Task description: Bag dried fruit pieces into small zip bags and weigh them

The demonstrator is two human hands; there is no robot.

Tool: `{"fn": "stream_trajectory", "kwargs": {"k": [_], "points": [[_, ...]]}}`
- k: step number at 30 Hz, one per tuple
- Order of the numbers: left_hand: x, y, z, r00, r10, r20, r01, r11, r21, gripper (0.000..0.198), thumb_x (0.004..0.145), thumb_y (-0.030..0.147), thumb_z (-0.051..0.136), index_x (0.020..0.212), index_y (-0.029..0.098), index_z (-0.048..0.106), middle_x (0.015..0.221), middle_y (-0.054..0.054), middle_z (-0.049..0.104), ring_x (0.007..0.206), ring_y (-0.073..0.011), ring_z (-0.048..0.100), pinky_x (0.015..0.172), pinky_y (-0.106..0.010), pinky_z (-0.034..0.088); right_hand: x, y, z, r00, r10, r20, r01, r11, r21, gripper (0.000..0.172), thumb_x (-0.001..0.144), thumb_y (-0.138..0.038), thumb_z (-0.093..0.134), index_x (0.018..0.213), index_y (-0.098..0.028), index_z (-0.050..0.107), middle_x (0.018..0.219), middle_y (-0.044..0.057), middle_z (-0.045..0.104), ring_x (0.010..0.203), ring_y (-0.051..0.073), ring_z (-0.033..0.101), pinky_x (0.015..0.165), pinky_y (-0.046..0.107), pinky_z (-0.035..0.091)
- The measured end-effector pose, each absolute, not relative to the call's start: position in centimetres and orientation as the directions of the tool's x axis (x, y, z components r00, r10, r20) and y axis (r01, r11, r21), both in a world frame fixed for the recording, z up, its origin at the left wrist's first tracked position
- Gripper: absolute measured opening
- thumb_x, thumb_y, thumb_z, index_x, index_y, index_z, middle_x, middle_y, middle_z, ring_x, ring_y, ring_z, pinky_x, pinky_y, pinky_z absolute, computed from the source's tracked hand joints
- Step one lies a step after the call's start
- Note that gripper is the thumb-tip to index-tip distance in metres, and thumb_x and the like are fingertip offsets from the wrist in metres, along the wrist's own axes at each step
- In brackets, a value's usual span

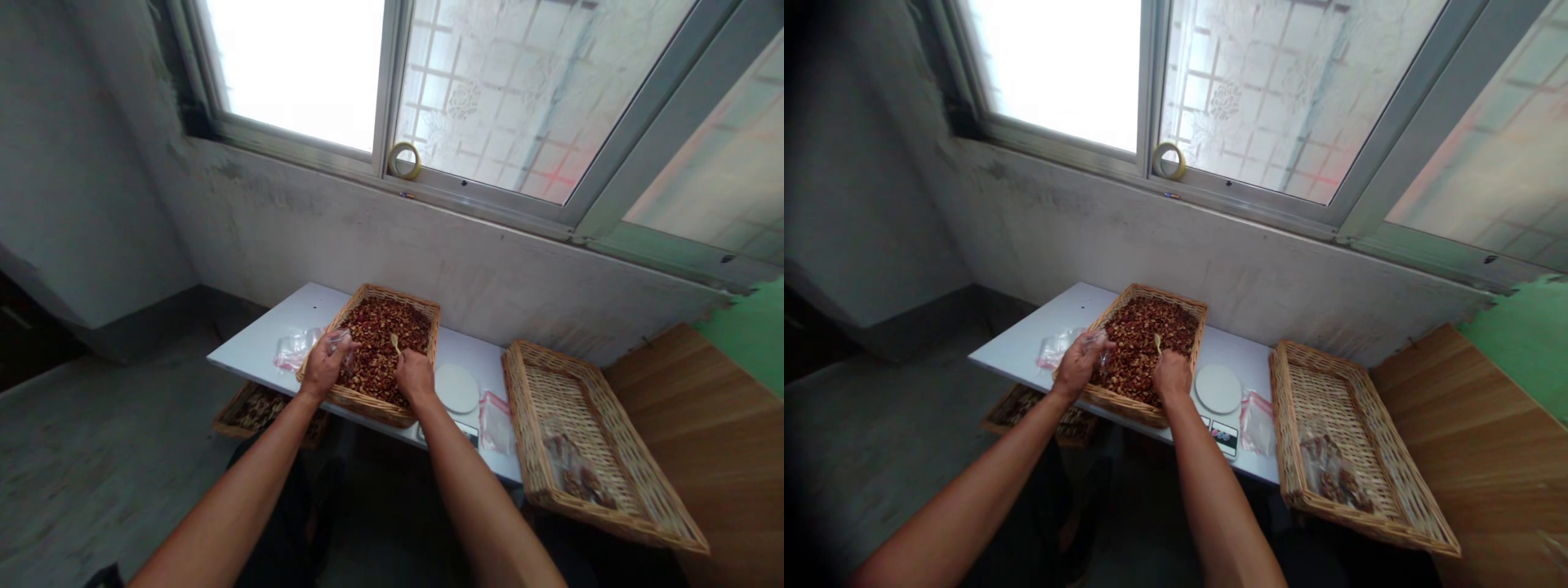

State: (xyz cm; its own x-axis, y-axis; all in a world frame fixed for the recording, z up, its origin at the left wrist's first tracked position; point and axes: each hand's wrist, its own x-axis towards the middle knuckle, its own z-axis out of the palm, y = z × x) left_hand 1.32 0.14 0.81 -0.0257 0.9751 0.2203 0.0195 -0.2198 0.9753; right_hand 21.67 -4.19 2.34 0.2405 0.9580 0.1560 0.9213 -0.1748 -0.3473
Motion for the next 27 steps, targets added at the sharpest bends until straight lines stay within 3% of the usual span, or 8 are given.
{"fn": "stream_trajectory", "kwargs": {"k": [9,18,27], "points": [[1.2,0.3,0.5,-0.056,0.970,0.235,0.006,-0.235,0.972,0.058,0.085,0.065,0.063,0.115,0.015,0.060,0.092,-0.009,0.079,0.092,-0.0245,0.073,0.088,-0.037,0.053,19.9,-5.1,1.6,0.099,0.990,0.102,0.880,-0.039,-0.473,0.029,0.095,-0.023,0.051,0.086,-0.020,0.078,0.092,0.011,0.077,0.083,0.020,0.068,0.075,0.026,0.041],[1.3,0.4,-0.2,-0.073,0.966,0.248,0.037,-0.246,0.969,0.059,0.085,0.063,0.064,0.119,0.015,0.060,0.097,-0.009,0.077,0.092,-0.0239,0.073,0.085,-0.034,0.054,20.8,-4.6,1.1,0.208,0.974,-0.093,0.697,-0.215,-0.684,0.030,0.092,-0.023,0.052,0.081,-0.019,0.080,0.072,0.005,0.073,0.066,0.015,0.061,0.059,0.023,0.034],[1.4,0.2,-0.1,-0.085,0.939,0.332,0.250,-0.303,0.920,0.053,0.083,0.063,0.065,0.112,0.019,0.066,0.105,-0.009,0.075,0.094,-0.0240,0.071,0.088,-0.035,0.054,20.6,-4.0,0.1,0.264,0.950,-0.165,0.509,-0.282,-0.813,0.027,0.086,-0.022,0.056,0.070,-0.017,0.077,0.060,0.002,0.067,0.056,0.012,0.056,0.054,0.020,0.036]]}}
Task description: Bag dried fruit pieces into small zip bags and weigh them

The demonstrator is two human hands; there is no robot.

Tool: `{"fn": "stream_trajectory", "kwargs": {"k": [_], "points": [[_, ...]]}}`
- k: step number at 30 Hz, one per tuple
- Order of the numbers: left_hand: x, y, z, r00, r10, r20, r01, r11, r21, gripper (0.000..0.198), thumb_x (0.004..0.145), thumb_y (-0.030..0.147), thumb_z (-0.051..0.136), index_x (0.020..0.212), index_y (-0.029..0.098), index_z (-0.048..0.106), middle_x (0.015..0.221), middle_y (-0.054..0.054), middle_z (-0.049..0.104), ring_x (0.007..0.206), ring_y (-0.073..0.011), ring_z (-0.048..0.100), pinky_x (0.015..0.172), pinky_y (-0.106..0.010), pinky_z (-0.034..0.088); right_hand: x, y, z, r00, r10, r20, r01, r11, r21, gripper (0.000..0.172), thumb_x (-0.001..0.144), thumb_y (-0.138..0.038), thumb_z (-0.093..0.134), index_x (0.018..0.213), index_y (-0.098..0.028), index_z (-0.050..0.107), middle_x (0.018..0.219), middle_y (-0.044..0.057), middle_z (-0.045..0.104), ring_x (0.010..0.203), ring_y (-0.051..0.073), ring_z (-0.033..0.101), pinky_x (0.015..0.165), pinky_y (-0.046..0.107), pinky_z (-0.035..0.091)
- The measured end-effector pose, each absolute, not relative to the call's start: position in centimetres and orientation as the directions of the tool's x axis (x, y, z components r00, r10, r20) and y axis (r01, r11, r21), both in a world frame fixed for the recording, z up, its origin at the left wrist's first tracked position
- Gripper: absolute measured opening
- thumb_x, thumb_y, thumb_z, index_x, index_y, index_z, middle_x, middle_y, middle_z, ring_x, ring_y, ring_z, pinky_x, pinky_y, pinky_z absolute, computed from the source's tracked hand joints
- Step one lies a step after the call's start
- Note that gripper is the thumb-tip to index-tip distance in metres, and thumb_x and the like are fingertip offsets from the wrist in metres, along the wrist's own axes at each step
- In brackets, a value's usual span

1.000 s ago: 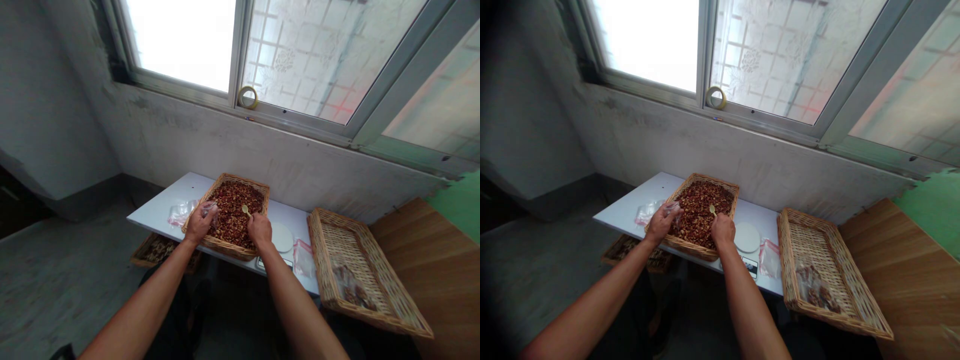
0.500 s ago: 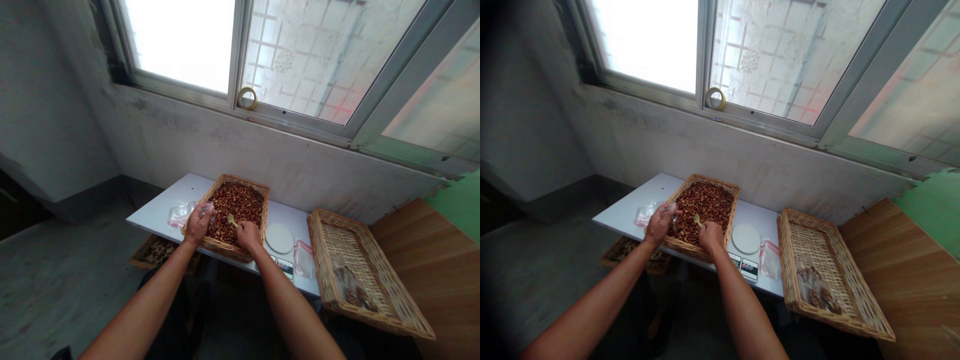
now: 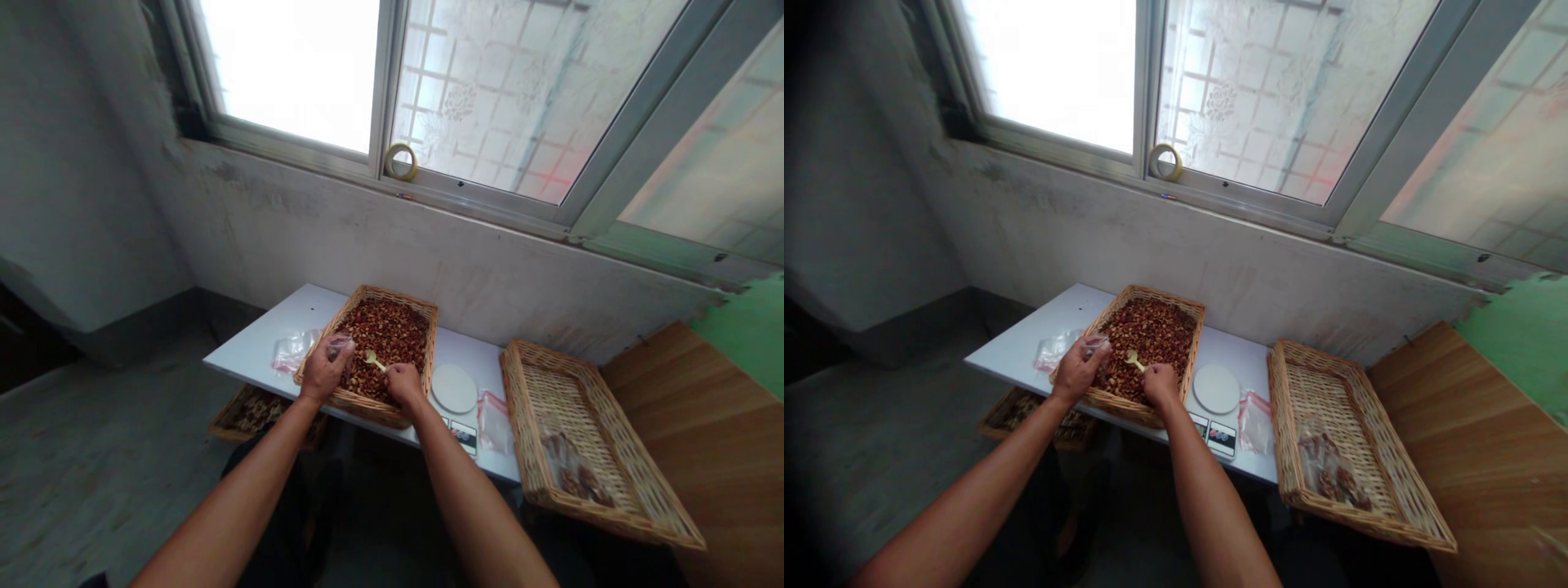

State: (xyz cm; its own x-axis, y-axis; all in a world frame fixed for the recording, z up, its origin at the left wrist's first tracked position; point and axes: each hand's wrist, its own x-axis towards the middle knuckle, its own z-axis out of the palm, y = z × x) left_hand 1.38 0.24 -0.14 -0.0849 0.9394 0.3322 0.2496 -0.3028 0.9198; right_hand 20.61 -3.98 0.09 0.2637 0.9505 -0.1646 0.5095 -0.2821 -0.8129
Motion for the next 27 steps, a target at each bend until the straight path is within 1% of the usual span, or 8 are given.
{"fn": "stream_trajectory", "kwargs": {"k": [9,13,15,18,20,22,25,27], "points": [[1.6,-0.2,0.1,-0.037,0.939,0.341,0.407,-0.297,0.864,0.044,0.080,0.054,0.070,0.111,0.024,0.066,0.097,-0.005,0.076,0.086,-0.0225,0.071,0.080,-0.033,0.054,21.5,-4.6,0.6,0.248,0.955,-0.161,0.280,-0.230,-0.932,0.032,0.087,-0.030,0.047,0.083,-0.013,0.074,0.060,-0.001,0.061,0.046,0.009,0.046,0.046,0.019,0.035],[1.8,-0.5,0.5,-0.008,0.950,0.312,0.496,-0.267,0.826,0.040,0.078,0.049,0.072,0.110,0.026,0.068,0.093,-0.003,0.077,0.084,-0.0231,0.072,0.076,-0.033,0.053,22.2,-5.5,3.5,0.227,0.973,0.029,0.336,-0.050,-0.940,0.034,0.092,-0.037,0.048,0.087,-0.016,0.074,0.062,-0.002,0.063,0.052,0.011,0.052,0.052,0.021,0.040],[1.8,-0.5,0.6,0.017,0.953,0.302,0.494,-0.270,0.826,0.038,0.078,0.047,0.072,0.110,0.027,0.068,0.093,-0.002,0.077,0.084,-0.0228,0.072,0.076,-0.032,0.053,22.1,-6.4,5.4,0.203,0.958,0.203,0.464,0.088,-0.881,0.033,0.095,-0.038,0.048,0.094,-0.019,0.075,0.071,0.000,0.068,0.063,0.014,0.060,0.061,0.022,0.044],[1.9,-0.5,0.6,0.024,0.956,0.293,0.519,-0.262,0.814,0.038,0.078,0.047,0.072,0.110,0.027,0.067,0.092,-0.003,0.077,0.083,-0.0230,0.072,0.074,-0.032,0.052,21.3,-7.9,7.8,0.085,0.910,0.405,0.681,0.244,-0.690,0.030,0.100,-0.031,0.047,0.106,-0.021,0.074,0.096,0.004,0.074,0.088,0.017,0.066,0.083,0.024,0.046],[1.9,-0.5,0.5,0.010,0.957,0.288,0.548,-0.246,0.799,0.040,0.076,0.048,0.073,0.111,0.028,0.067,0.091,-0.003,0.077,0.082,-0.0235,0.072,0.073,-0.032,0.052,20.7,-8.7,8.5,-0.049,0.902,0.429,0.795,0.295,-0.531,0.027,0.100,-0.028,0.048,0.106,-0.021,0.074,0.102,0.007,0.073,0.094,0.019,0.066,0.089,0.025,0.044],[1.8,-0.5,0.3,0.003,0.959,0.282,0.550,-0.237,0.801,0.043,0.075,0.050,0.075,0.111,0.028,0.067,0.092,-0.003,0.077,0.082,-0.0238,0.071,0.073,-0.032,0.052,20.3,-9.0,8.6,-0.126,0.907,0.403,0.860,0.302,-0.412,0.026,0.101,-0.028,0.048,0.104,-0.021,0.074,0.100,0.009,0.072,0.091,0.019,0.066,0.087,0.026,0.045],[1.7,-0.4,0.3,0.035,0.962,0.271,0.454,-0.257,0.853,0.047,0.074,0.054,0.075,0.111,0.026,0.068,0.095,-0.004,0.077,0.085,-0.0238,0.071,0.076,-0.033,0.053,20.4,-8.9,7.9,-0.069,0.896,0.438,0.884,0.259,-0.390,0.028,0.102,-0.028,0.046,0.109,-0.021,0.073,0.101,0.008,0.073,0.091,0.018,0.067,0.086,0.024,0.045],[1.4,-0.2,0.6,0.061,0.964,0.260,0.304,-0.266,0.915,0.053,0.075,0.057,0.074,0.113,0.022,0.067,0.101,-0.007,0.077,0.091,-0.0251,0.071,0.080,-0.035,0.053,20.9,-8.5,7.2,0.007,0.893,0.449,0.884,0.205,-0.420,0.029,0.102,-0.026,0.045,0.109,-0.021,0.073,0.102,0.007,0.074,0.092,0.017,0.067,0.086,0.024,0.044]]}}
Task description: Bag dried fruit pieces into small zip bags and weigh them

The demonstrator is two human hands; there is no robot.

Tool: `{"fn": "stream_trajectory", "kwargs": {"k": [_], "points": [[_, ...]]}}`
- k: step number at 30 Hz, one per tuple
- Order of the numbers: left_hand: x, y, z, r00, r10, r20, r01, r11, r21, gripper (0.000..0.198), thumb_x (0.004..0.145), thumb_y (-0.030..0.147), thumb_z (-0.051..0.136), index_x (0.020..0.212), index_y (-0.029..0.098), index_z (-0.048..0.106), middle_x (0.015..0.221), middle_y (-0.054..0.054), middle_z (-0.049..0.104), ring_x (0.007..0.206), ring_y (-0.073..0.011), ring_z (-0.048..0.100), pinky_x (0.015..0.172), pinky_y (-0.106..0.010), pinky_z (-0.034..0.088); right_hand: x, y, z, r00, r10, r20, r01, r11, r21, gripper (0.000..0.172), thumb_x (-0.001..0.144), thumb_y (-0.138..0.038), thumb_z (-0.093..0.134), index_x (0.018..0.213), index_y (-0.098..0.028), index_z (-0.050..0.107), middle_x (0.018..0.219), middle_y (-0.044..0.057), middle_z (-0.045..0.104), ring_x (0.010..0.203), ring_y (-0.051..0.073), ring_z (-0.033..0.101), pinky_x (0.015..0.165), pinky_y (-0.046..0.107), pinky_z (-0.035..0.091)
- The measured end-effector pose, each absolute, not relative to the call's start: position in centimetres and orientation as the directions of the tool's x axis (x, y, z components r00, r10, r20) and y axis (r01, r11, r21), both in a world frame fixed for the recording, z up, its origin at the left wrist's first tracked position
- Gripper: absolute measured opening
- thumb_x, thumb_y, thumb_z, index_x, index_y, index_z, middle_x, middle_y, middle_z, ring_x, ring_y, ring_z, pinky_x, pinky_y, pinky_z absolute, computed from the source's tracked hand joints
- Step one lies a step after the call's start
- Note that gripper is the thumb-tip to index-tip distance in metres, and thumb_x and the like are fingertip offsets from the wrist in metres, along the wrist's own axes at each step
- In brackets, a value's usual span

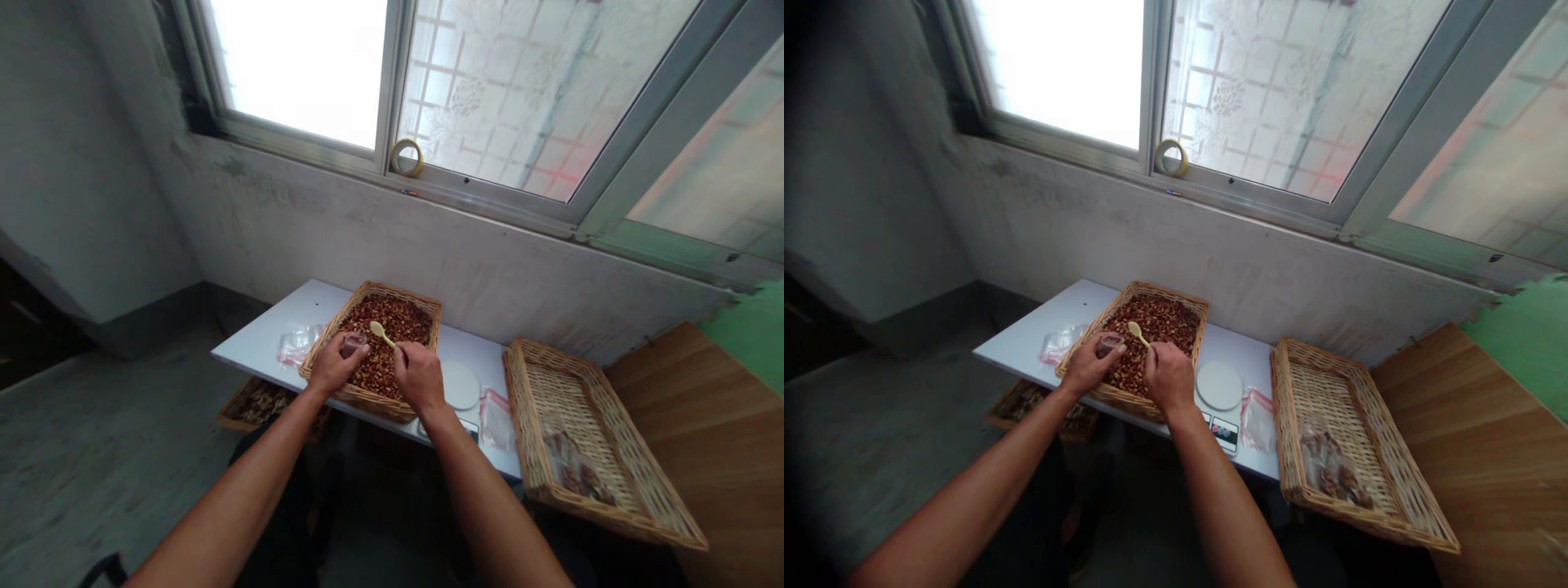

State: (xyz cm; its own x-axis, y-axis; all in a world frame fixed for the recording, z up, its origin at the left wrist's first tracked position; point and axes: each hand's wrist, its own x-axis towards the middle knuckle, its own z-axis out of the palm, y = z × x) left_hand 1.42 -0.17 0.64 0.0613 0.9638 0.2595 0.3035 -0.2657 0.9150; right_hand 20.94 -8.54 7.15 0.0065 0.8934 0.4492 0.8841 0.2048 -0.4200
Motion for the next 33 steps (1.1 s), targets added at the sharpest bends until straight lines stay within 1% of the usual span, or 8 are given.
{"fn": "stream_trajectory", "kwargs": {"k": [4,8,12,17,22,27,30,33], "points": [[0.7,0.4,1.4,0.082,0.985,0.149,-0.031,-0.146,0.989,0.062,0.083,0.063,0.063,0.121,0.014,0.063,0.104,-0.013,0.078,0.102,-0.0281,0.069,0.083,-0.037,0.054,22.2,-7.8,5.1,0.127,0.953,0.275,0.921,-0.010,-0.389,0.029,0.098,-0.025,0.049,0.090,-0.021,0.076,0.088,0.008,0.076,0.081,0.018,0.068,0.076,0.025,0.043],[0.1,0.7,1.3,0.094,0.985,0.141,-0.145,-0.127,0.981,0.055,0.088,0.059,0.057,0.118,0.013,0.065,0.098,-0.013,0.079,0.107,-0.0295,0.068,0.086,-0.039,0.053,22.1,-7.1,3.2,0.217,0.966,0.139,0.919,-0.154,-0.363,0.030,0.096,-0.024,0.049,0.086,-0.020,0.077,0.089,0.011,0.077,0.081,0.020,0.069,0.074,0.026,0.042],[0.1,0.6,1.0,0.092,0.986,0.140,-0.233,-0.116,0.966,0.050,0.087,0.057,0.055,0.109,0.014,0.067,0.089,-0.011,0.079,0.093,-0.0280,0.072,0.085,-0.040,0.053,20.6,-6.3,2.3,0.199,0.976,0.084,0.897,-0.147,-0.417,0.031,0.096,-0.022,0.049,0.088,-0.020,0.078,0.092,0.011,0.078,0.084,0.020,0.069,0.076,0.025,0.042],[0.1,0.8,0.7,0.051,0.989,0.141,-0.212,-0.127,0.969,0.050,0.086,0.058,0.057,0.108,0.015,0.066,0.087,-0.010,0.079,0.088,-0.0272,0.072,0.081,-0.039,0.053,19.3,-6.2,2.0,0.144,0.985,0.098,0.889,-0.085,-0.449,0.031,0.095,-0.023,0.049,0.086,-0.019,0.079,0.091,0.011,0.078,0.082,0.020,0.069,0.073,0.025,0.041],[0.2,0.8,0.5,-0.022,0.976,0.218,-0.102,-0.219,0.970,0.049,0.088,0.058,0.056,0.107,0.014,0.069,0.089,-0.010,0.079,0.098,-0.0279,0.069,0.094,-0.041,0.049,19.2,-6.6,1.8,0.142,0.988,0.057,0.856,-0.093,-0.509,0.032,0.093,-0.021,0.049,0.087,-0.019,0.080,0.091,0.010,0.078,0.081,0.019,0.068,0.069,0.024,0.039],[0.4,0.3,1.1,-0.012,0.963,0.269,0.001,-0.269,0.963,0.046,0.090,0.056,0.055,0.105,0.015,0.069,0.091,-0.009,0.078,0.110,-0.0282,0.065,0.106,-0.042,0.041,19.5,-6.2,1.6,0.178,0.984,-0.031,0.767,-0.158,-0.622,0.031,0.090,-0.021,0.050,0.080,-0.019,0.080,0.078,0.006,0.076,0.069,0.016,0.063,0.059,0.023,0.033],[0.5,0.3,1.3,0.007,0.966,0.257,-0.003,-0.257,0.966,0.046,0.089,0.056,0.058,0.108,0.015,0.066,0.088,-0.008,0.078,0.103,-0.0266,0.067,0.105,-0.041,0.042,19.8,-5.9,1.2,0.190,0.979,-0.076,0.689,-0.188,-0.700,0.032,0.089,-0.021,0.050,0.075,-0.018,0.079,0.069,0.004,0.072,0.063,0.015,0.060,0.055,0.023,0.032],[0.6,0.5,0.7,0.000,0.972,0.236,-0.004,-0.236,0.972,0.049,0.084,0.056,0.063,0.112,0.016,0.063,0.088,-0.008,0.077,0.097,-0.0261,0.070,0.097,-0.041,0.047,20.4,-5.9,1.0,0.213,0.972,-0.095,0.645,-0.213,-0.734,0.034,0.091,-0.024,0.048,0.077,-0.017,0.078,0.068,0.003,0.071,0.062,0.015,0.060,0.054,0.022,0.033]]}}
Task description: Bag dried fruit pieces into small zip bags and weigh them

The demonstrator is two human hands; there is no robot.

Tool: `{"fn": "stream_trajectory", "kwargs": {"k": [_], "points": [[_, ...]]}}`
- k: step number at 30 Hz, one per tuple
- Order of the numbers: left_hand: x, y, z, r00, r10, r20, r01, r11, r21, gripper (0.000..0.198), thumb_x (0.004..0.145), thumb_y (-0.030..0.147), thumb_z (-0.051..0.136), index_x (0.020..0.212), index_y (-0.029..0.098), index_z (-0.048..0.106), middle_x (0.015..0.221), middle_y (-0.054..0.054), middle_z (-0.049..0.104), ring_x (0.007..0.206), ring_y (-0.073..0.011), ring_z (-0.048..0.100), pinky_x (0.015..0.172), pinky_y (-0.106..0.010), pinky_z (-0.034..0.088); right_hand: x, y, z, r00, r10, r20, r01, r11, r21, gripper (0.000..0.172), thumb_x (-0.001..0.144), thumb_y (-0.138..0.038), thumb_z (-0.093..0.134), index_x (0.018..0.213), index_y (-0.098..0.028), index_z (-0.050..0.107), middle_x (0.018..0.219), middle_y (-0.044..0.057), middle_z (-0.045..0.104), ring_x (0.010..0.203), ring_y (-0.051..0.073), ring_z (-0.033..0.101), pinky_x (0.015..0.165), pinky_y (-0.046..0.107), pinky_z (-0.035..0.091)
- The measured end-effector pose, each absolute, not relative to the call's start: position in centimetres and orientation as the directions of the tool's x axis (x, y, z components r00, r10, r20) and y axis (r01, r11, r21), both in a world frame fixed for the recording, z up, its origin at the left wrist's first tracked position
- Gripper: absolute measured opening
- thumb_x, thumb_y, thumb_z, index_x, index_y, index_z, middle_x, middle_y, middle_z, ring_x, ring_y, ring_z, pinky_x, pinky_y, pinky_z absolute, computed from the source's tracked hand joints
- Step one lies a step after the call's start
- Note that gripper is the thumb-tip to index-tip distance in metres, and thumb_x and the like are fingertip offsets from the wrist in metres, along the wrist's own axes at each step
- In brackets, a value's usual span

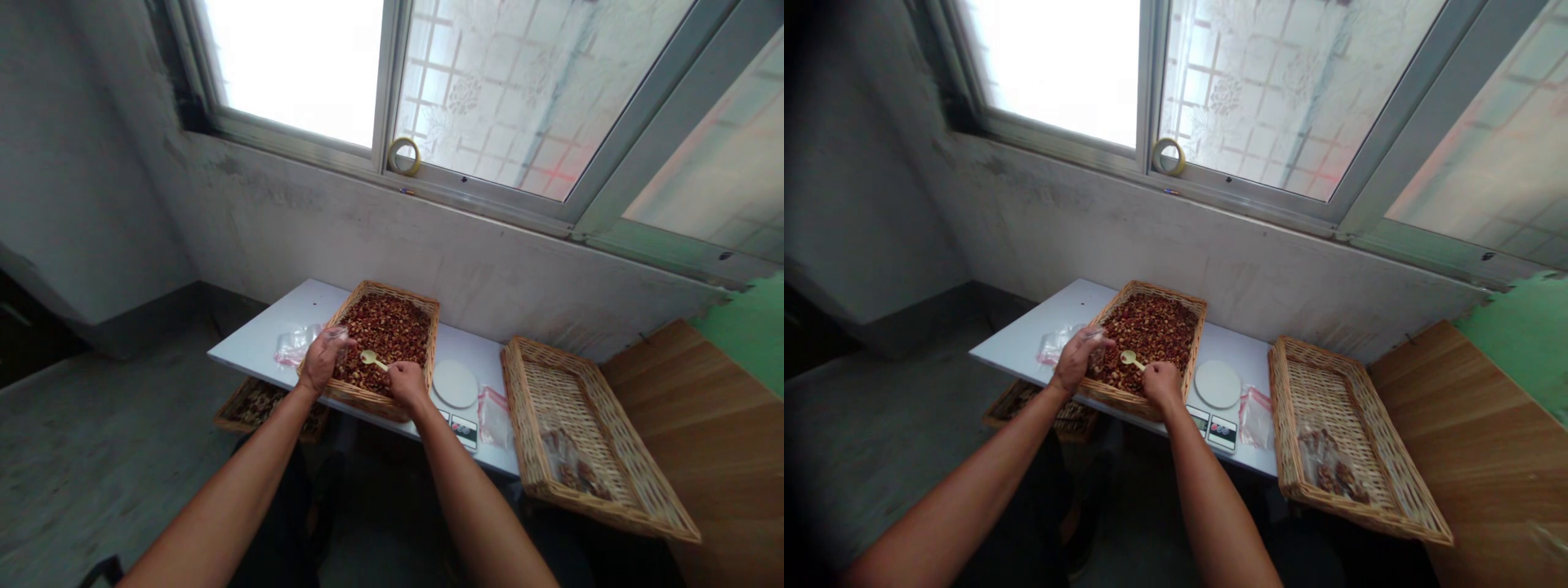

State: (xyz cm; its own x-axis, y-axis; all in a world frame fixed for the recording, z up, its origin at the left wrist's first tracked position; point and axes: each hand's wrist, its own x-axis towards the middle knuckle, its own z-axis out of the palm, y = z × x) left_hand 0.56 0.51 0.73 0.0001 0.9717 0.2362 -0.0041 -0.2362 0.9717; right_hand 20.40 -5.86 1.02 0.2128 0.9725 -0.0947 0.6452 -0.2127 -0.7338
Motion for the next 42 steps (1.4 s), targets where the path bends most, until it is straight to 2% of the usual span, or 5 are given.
{"fn": "stream_trajectory", "kwargs": {"k": [9,13,18,28,42], "points": [[1.4,0.1,-0.2,0.150,0.929,0.339,0.355,-0.370,0.859,0.035,0.080,0.045,0.070,0.106,0.023,0.063,0.093,-0.004,0.073,0.083,-0.0218,0.070,0.078,-0.033,0.053,21.7,-9.1,4.1,0.147,0.964,0.221,0.882,-0.027,-0.470,0.030,0.097,-0.039,0.054,0.097,-0.023,0.079,0.098,0.010,0.076,0.092,0.021,0.066,0.084,0.027,0.044],[1.7,-0.5,0.1,0.240,0.902,0.359,0.479,-0.431,0.765,0.031,0.081,0.040,0.066,0.108,0.025,0.059,0.091,-0.002,0.073,0.081,-0.0228,0.070,0.075,-0.033,0.051,19.8,-8.6,5.4,0.084,0.928,0.364,0.819,0.144,-0.556,0.038,0.096,-0.048,0.060,0.125,-0.027,0.071,0.117,0.008,0.072,0.107,0.020,0.063,0.098,0.028,0.043],[1.6,-0.7,0.1,0.266,0.884,0.385,0.615,-0.463,0.638,0.039,0.076,0.036,0.067,0.111,0.025,0.054,0.091,-0.006,0.072,0.085,-0.0291,0.070,0.075,-0.036,0.048,17.0,-6.9,4.8,0.020,0.952,0.305,0.746,0.189,-0.638,0.033,0.084,-0.046,0.074,0.113,-0.031,0.075,0.103,0.002,0.073,0.094,0.018,0.066,0.091,0.026,0.046],[0.9,-0.3,0.4,0.419,0.872,0.253,0.268,-0.385,0.883,0.038,0.083,0.046,0.067,0.110,0.020,0.064,0.088,-0.004,0.070,0.079,-0.0210,0.066,0.072,-0.032,0.050,19.6,-5.7,3.0,0.280,0.940,0.197,0.513,0.027,-0.858,0.033,0.083,-0.023,0.061,0.115,-0.021,0.068,0.085,-0.001,0.075,0.078,0.015,0.069,0.076,0.025,0.051],[1.3,-0.1,-0.1,0.366,0.880,0.303,0.336,-0.429,0.839,0.031,0.083,0.053,0.065,0.087,0.023,0.070,0.082,-0.003,0.072,0.074,-0.0202,0.064,0.069,-0.030,0.049,27.8,-9.1,3.7,0.516,0.842,0.154,0.377,-0.062,-0.924,0.031,0.079,-0.038,0.060,0.095,-0.018,0.076,0.078,0.003,0.076,0.071,0.018,0.070,0.067,0.026,0.052]]}}
